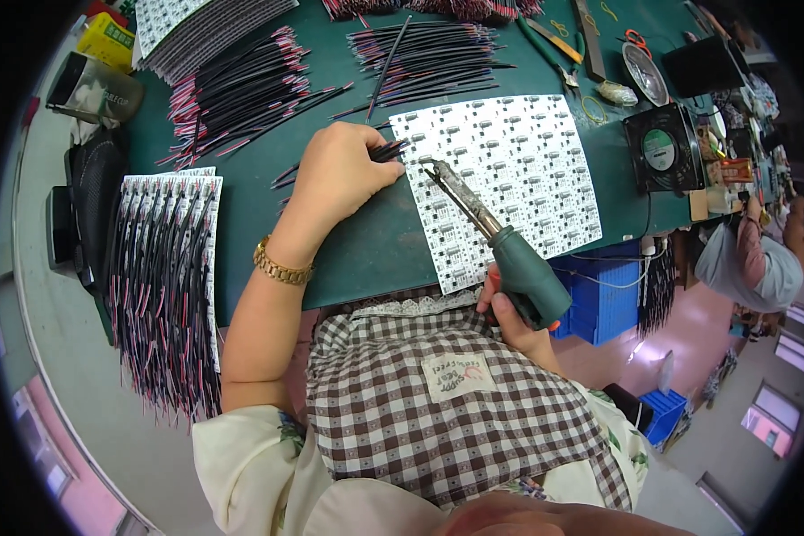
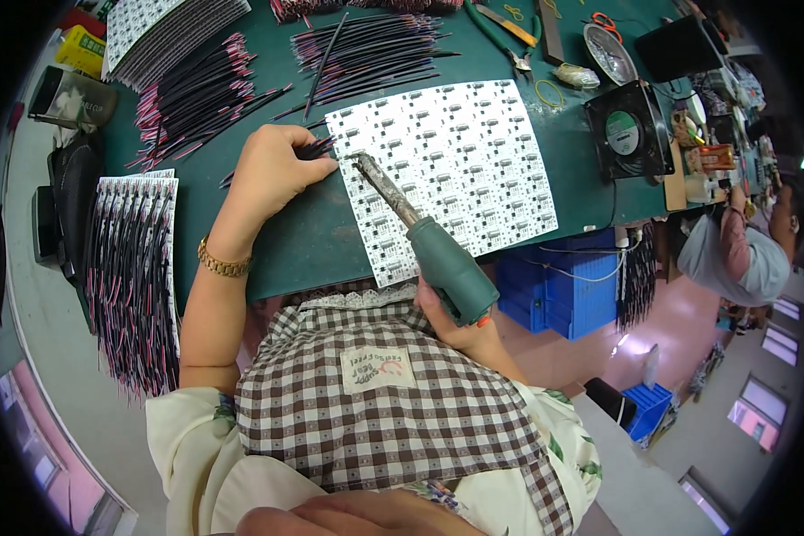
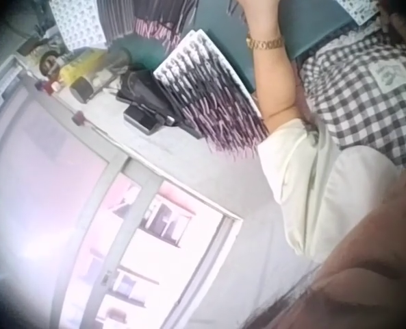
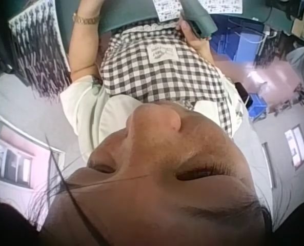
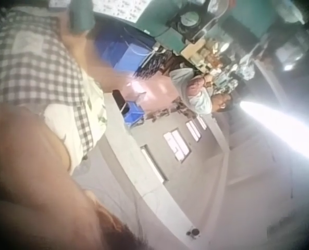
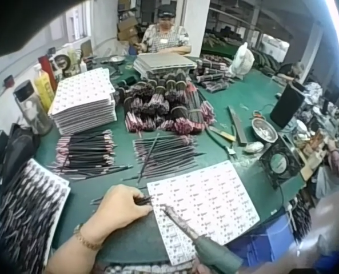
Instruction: The person places wires onto contact points of a circuit board panel and solders them to the board using a soldering iron.
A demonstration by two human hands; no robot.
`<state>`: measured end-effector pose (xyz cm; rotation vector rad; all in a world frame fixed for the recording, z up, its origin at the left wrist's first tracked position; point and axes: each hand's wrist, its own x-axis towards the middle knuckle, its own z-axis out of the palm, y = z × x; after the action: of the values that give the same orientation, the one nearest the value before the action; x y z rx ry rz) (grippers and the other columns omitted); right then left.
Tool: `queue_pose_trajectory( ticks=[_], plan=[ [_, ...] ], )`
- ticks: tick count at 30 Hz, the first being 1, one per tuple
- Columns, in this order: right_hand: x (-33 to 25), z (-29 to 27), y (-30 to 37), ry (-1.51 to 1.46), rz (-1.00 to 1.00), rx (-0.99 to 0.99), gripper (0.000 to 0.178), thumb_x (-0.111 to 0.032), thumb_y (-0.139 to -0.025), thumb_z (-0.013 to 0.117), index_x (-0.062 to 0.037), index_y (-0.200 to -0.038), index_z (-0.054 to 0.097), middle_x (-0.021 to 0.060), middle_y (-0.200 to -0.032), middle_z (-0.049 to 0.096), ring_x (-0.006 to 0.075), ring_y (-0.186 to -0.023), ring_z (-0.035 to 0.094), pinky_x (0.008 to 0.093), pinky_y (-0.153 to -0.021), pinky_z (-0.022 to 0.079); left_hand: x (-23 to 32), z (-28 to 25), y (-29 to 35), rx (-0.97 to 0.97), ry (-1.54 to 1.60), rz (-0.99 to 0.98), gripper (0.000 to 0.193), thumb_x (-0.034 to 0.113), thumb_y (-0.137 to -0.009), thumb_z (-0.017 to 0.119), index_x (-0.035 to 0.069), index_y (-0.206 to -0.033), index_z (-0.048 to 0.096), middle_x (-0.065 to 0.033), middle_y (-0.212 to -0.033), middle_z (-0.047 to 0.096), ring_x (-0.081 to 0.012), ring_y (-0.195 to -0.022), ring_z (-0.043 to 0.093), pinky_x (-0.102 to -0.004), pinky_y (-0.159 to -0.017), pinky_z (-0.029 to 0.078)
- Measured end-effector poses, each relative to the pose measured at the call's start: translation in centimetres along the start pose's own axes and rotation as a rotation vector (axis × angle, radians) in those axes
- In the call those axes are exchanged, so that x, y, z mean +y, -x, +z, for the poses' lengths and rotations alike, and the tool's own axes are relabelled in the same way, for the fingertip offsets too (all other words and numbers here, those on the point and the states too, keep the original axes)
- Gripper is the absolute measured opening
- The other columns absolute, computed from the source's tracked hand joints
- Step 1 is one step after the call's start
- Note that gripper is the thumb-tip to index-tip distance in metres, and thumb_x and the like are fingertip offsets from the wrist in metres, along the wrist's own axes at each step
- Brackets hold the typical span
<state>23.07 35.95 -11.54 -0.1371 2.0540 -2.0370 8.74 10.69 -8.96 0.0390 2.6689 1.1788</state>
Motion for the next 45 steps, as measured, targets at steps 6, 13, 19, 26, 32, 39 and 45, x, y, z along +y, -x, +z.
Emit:
queue_pose_trajectory(
  ticks=[6,13,19,26,32,39,45],
  plan=[
    [0.2,-0.3,-0.1,0.048,0.023,-0.051,0.040,-0.022,-0.090,0.057,-0.0010,-0.123,0.046,0.0083,-0.082,0.055,0.0149,-0.070,0.054,0.0284,-0.065,0.044,-1.2,-0.3,-0.2,-0.032,0.099,0.110,0.022,0.015,-0.068,0.071,0.000,-0.083,0.070,-0.0151,-0.068,0.063,-0.0265,-0.063,0.061,-0.0360,-0.064,0.048],
    [0.1,-0.6,-0.1,0.098,0.003,-0.059,0.036,-0.021,-0.089,0.059,-0.0009,-0.118,0.050,0.0082,-0.081,0.057,0.0149,-0.068,0.055,0.0293,-0.063,0.045,-0.3,-0.5,-0.5,-0.087,0.028,0.111,0.015,0.012,-0.066,0.068,-0.001,-0.069,0.064,-0.0137,-0.061,0.058,-0.0253,-0.055,0.055,-0.0360,-0.057,0.044],
    [-0.4,-0.7,-0.2,0.239,-0.003,-0.088,0.030,-0.023,-0.090,0.059,-0.0012,-0.110,0.053,0.0065,-0.077,0.058,0.0126,-0.066,0.054,0.0274,-0.062,0.044,-0.7,-0.7,-0.7,-0.105,0.046,0.166,0.015,0.012,-0.065,0.068,-0.002,-0.070,0.064,-0.0135,-0.061,0.059,-0.0238,-0.054,0.055,-0.0339,-0.057,0.044],
    [-0.6,-0.4,-0.2,0.238,-0.012,-0.068,0.029,-0.023,-0.090,0.058,-0.0009,-0.108,0.052,0.0060,-0.076,0.057,0.0130,-0.066,0.055,0.0279,-0.062,0.044,-0.5,-0.6,-0.7,-0.118,0.047,0.138,0.016,0.012,-0.064,0.068,-0.002,-0.071,0.065,-0.0134,-0.062,0.060,-0.0227,-0.054,0.056,-0.0336,-0.056,0.045],
    [-0.1,-0.1,0.7,-0.188,-0.010,0.071,0.038,-0.018,-0.090,0.054,-0.0023,-0.123,0.044,0.0070,-0.085,0.053,0.0146,-0.074,0.053,0.0282,-0.064,0.043,-0.6,-0.8,-0.6,-0.095,0.077,0.138,0.015,0.011,-0.064,0.067,-0.002,-0.071,0.065,-0.0146,-0.062,0.060,-0.0233,-0.053,0.055,-0.0337,-0.055,0.044],
    [1.5,-1.4,1.9,-0.315,-0.069,0.101,0.049,-0.033,-0.085,0.063,-0.0027,-0.118,0.042,0.0096,-0.084,0.052,0.0205,-0.072,0.054,0.0311,-0.060,0.045,-0.7,-1.1,-0.2,-0.064,0.002,0.259,0.020,0.018,-0.065,0.066,0.002,-0.076,0.067,-0.0203,-0.071,0.061,-0.0355,-0.068,0.061,-0.0405,-0.063,0.048],
    [2.3,-3.1,1.2,-0.122,-0.044,-0.004,0.039,-0.027,-0.090,0.057,-0.0063,-0.121,0.045,0.0076,-0.088,0.055,0.0160,-0.079,0.056,0.0295,-0.064,0.045,-1.2,-0.8,-0.8,-0.135,0.073,0.452,0.017,0.014,-0.077,0.066,-0.001,-0.086,0.065,-0.0200,-0.081,0.064,-0.0337,-0.074,0.064,-0.0363,-0.067,0.050]
  ],
)
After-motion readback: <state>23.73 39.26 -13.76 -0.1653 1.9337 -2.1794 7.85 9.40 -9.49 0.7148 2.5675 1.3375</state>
